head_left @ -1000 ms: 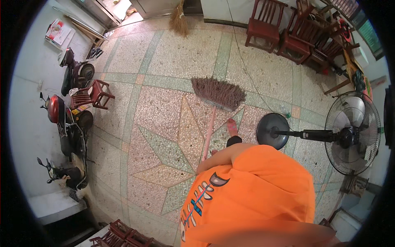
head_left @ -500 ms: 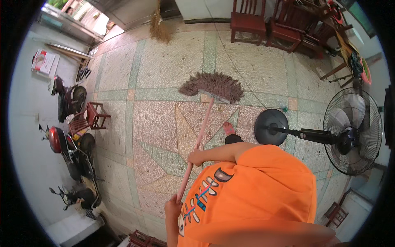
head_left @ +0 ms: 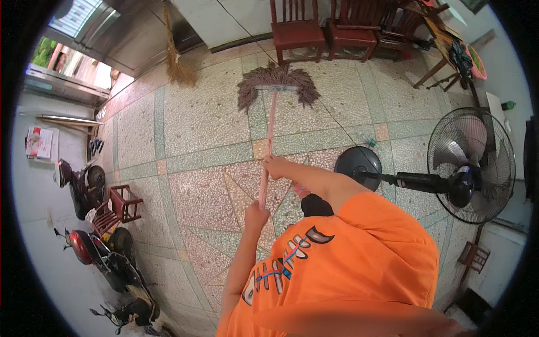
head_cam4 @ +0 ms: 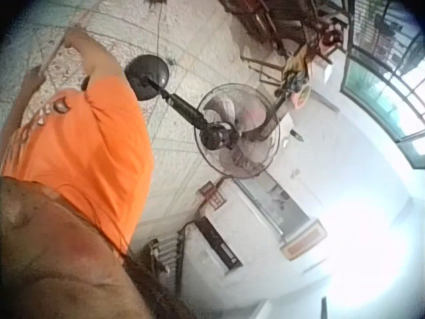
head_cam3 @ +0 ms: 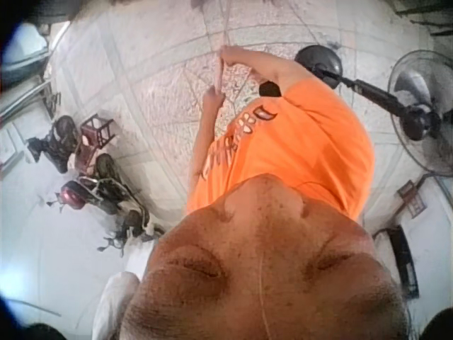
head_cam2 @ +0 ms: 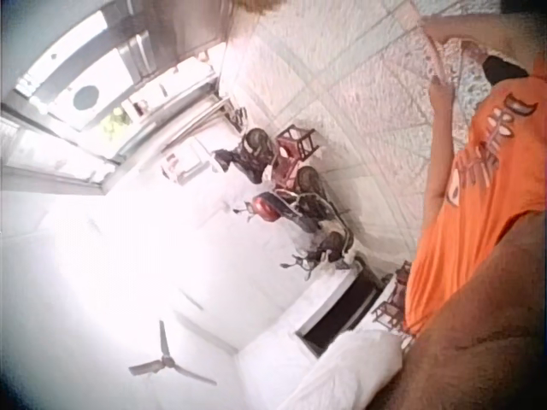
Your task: The person cleans the tiled floor by pushing and pulling a dust mop across different areas of the room.
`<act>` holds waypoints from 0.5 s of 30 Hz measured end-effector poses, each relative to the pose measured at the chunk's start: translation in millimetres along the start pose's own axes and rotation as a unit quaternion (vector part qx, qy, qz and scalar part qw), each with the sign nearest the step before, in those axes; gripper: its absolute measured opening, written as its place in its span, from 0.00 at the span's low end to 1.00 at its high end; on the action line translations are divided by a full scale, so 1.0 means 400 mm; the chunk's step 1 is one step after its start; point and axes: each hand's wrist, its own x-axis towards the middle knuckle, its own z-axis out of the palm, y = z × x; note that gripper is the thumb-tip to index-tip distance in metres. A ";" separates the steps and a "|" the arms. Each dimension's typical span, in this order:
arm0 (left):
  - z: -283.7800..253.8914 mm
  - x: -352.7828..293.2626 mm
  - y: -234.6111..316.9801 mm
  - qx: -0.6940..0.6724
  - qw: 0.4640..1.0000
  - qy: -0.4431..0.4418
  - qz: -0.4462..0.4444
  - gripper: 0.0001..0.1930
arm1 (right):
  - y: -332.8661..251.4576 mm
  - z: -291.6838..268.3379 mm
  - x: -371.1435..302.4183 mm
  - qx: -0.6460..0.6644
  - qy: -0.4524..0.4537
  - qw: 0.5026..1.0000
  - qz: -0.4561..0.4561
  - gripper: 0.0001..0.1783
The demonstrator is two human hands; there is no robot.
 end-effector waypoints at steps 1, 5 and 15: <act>0.005 0.042 0.017 -0.003 1.000 -0.007 -0.006 0.13 | 0.011 -0.017 -0.008 0.000 0.002 1.000 0.007 0.28; 0.011 0.124 0.066 -0.019 0.998 -0.063 -0.019 0.14 | 0.040 -0.034 -0.050 0.031 0.037 0.998 0.034 0.30; 0.088 -0.148 -0.145 -0.006 1.000 -0.001 0.000 0.15 | -0.127 0.177 -0.147 0.006 0.070 0.992 -0.107 0.26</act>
